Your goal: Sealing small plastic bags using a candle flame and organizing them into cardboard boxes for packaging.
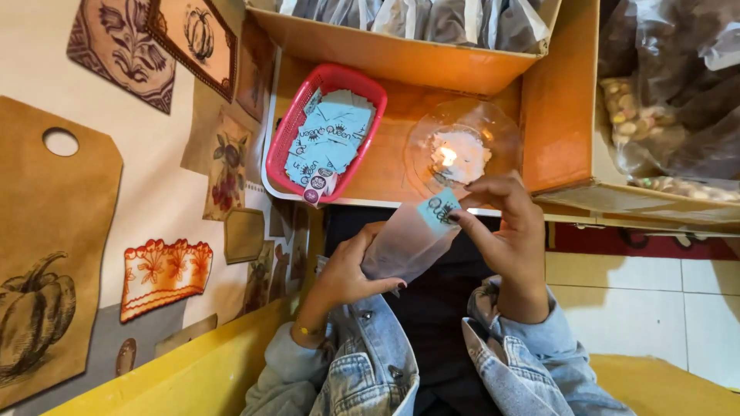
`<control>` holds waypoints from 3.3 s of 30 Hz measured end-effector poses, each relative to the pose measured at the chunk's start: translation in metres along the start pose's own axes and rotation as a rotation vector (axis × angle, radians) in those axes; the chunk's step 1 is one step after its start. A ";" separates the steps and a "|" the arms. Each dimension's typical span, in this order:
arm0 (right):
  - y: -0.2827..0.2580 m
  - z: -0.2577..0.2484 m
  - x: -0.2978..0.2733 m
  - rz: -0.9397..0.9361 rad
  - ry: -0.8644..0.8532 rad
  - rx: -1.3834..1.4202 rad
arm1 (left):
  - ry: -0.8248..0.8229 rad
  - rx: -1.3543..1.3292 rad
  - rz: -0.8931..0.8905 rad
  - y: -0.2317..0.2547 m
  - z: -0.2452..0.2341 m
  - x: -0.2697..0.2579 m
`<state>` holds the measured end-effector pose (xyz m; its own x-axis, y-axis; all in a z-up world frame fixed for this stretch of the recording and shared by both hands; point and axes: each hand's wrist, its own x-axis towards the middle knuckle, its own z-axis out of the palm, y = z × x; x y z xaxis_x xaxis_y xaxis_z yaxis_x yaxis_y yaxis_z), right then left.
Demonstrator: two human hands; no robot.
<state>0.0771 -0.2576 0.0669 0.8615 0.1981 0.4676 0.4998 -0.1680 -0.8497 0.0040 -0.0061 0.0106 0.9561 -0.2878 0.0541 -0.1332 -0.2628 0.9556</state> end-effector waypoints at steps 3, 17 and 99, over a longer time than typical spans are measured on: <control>-0.003 -0.019 0.001 -0.223 -0.073 -0.231 | -0.012 -0.001 -0.006 -0.007 0.003 0.002; 0.021 -0.017 0.007 -0.268 -0.565 -0.041 | -0.116 -0.007 -0.048 0.002 0.013 0.013; 0.198 0.000 -0.065 0.352 0.164 -0.032 | 0.496 -0.300 0.006 -0.082 0.052 0.102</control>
<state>0.1203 -0.3039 -0.1311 0.9825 -0.0338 0.1833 0.1709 -0.2287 -0.9584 0.0992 -0.0619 -0.0775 0.9730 0.1969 0.1202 -0.1287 0.0307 0.9912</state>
